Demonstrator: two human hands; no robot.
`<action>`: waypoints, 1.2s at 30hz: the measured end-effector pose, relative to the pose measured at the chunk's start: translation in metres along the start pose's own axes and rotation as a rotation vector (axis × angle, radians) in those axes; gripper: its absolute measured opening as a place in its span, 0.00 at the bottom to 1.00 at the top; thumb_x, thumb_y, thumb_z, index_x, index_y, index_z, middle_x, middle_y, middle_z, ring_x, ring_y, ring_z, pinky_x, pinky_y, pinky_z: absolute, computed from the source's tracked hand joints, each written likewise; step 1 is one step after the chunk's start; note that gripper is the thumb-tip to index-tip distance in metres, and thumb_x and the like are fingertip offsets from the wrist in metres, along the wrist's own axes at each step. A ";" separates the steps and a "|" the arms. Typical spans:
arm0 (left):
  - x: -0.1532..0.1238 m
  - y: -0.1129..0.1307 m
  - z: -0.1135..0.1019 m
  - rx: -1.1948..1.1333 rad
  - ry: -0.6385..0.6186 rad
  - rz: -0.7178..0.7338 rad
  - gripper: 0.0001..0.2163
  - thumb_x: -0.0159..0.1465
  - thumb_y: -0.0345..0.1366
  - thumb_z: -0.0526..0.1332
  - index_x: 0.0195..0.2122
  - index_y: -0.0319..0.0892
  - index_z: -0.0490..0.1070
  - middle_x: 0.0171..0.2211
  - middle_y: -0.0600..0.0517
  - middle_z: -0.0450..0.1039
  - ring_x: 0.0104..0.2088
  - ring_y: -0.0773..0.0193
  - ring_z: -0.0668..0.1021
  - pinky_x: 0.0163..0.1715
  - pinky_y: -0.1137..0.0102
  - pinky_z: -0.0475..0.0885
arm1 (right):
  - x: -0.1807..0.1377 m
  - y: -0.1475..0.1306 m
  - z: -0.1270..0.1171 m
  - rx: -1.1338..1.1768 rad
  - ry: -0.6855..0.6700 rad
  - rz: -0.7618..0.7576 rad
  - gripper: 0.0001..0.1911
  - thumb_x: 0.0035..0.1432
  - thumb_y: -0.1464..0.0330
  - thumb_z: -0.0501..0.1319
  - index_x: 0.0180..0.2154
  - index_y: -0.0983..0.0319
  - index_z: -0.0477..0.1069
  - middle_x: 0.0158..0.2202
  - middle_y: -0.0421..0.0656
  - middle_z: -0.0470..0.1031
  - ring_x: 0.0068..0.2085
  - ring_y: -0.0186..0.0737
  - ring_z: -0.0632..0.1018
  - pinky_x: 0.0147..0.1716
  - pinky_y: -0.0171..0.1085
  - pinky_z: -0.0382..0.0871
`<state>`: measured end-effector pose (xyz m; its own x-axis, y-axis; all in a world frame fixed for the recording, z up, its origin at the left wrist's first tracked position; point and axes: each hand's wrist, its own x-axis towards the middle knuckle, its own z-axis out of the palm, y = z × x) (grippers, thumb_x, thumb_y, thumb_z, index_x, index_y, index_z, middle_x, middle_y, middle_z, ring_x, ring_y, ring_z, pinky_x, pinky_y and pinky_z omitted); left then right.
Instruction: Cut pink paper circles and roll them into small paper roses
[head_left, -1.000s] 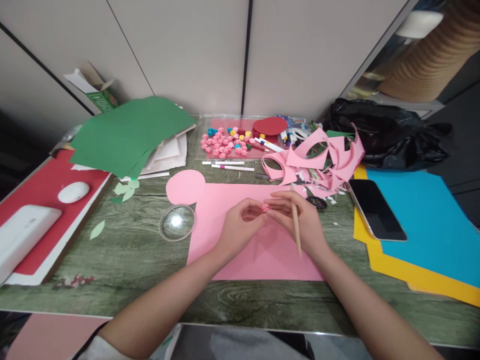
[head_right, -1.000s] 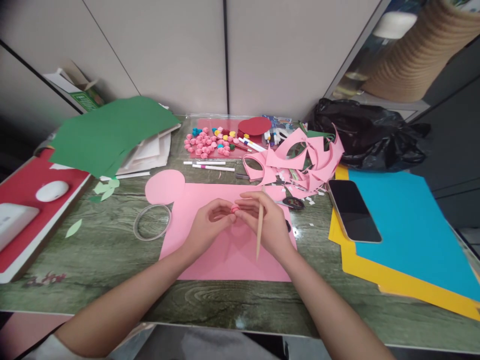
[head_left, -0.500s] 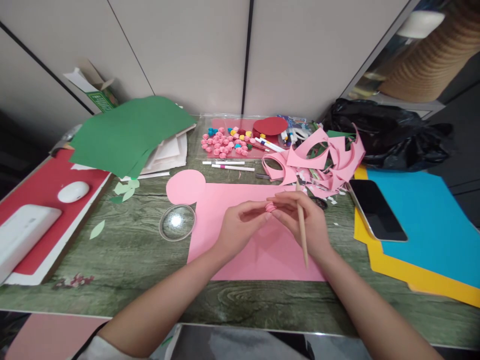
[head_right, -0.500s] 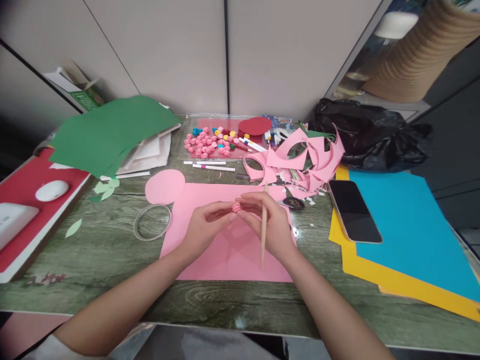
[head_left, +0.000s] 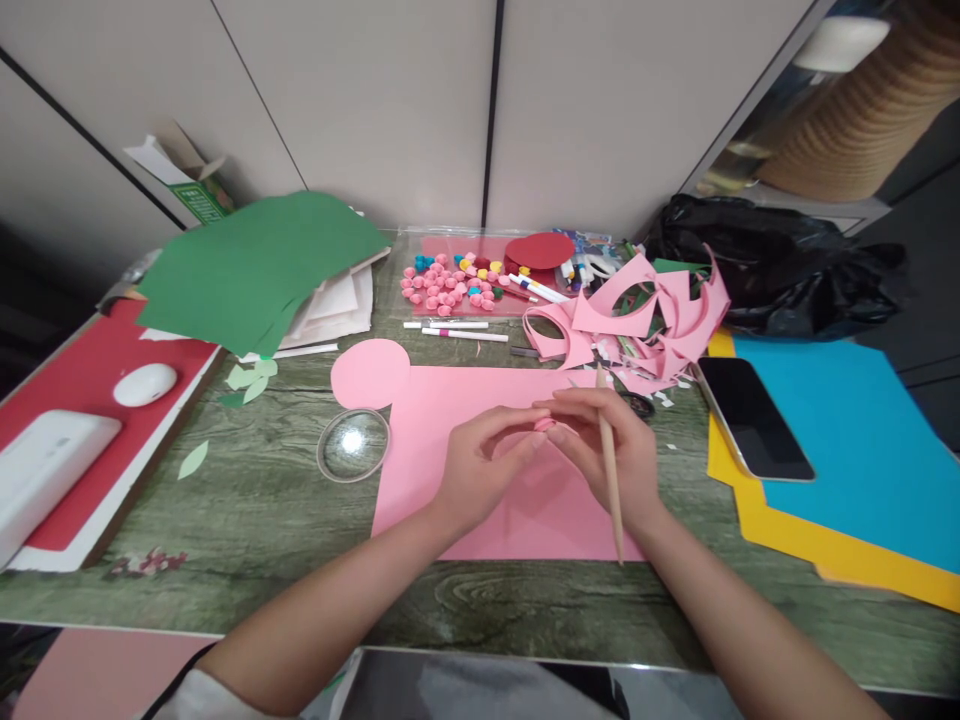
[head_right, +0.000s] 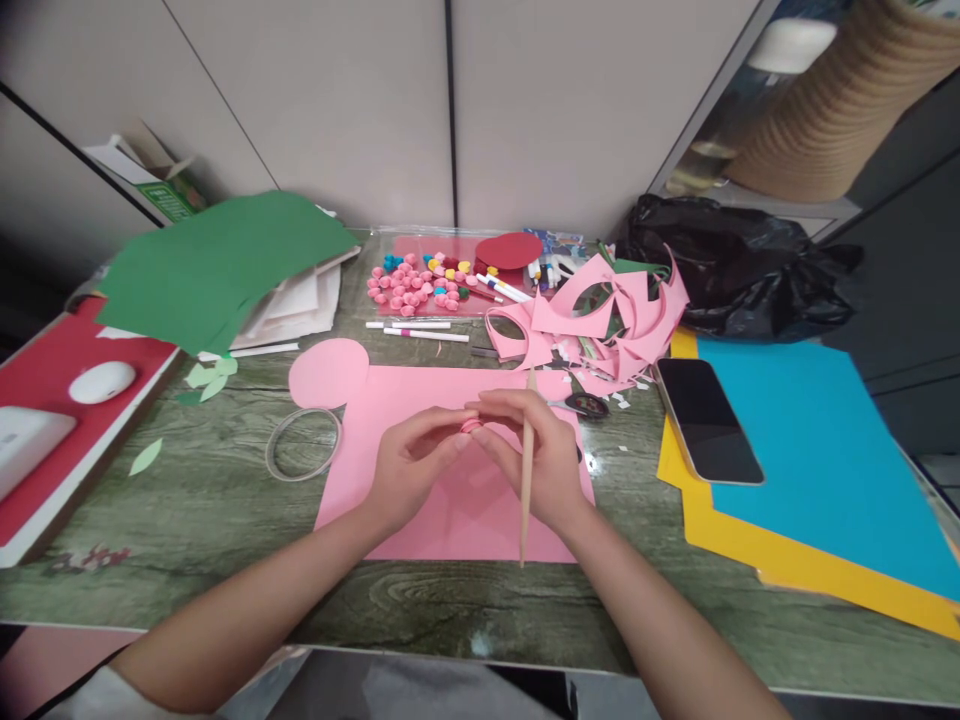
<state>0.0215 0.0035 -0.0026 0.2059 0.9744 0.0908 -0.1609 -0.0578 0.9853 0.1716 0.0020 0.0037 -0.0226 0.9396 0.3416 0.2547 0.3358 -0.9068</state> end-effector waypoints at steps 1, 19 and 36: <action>-0.001 0.000 0.000 0.015 0.000 0.015 0.09 0.58 0.34 0.62 0.40 0.42 0.75 0.40 0.48 0.76 0.43 0.61 0.77 0.46 0.67 0.70 | 0.000 -0.001 0.000 -0.003 0.001 -0.012 0.14 0.53 0.71 0.64 0.42 0.55 0.69 0.38 0.41 0.75 0.40 0.40 0.79 0.41 0.40 0.76; -0.001 -0.003 0.001 0.073 0.032 0.049 0.09 0.59 0.34 0.60 0.40 0.43 0.75 0.41 0.48 0.76 0.44 0.60 0.76 0.48 0.65 0.68 | -0.002 0.002 0.004 0.052 -0.001 0.041 0.12 0.53 0.68 0.64 0.42 0.56 0.68 0.39 0.43 0.75 0.42 0.41 0.78 0.43 0.40 0.74; 0.015 -0.019 -0.007 -0.551 -0.093 -0.500 0.10 0.54 0.31 0.60 0.36 0.36 0.76 0.42 0.44 0.76 0.45 0.56 0.76 0.51 0.60 0.66 | 0.012 0.024 0.002 0.115 -0.182 0.296 0.14 0.50 0.61 0.65 0.38 0.60 0.71 0.37 0.44 0.78 0.39 0.43 0.80 0.40 0.41 0.75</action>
<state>0.0208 0.0211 -0.0207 0.4577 0.8324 -0.3126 -0.4823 0.5278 0.6992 0.1750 0.0214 -0.0144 -0.1385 0.9902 0.0196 0.1661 0.0427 -0.9852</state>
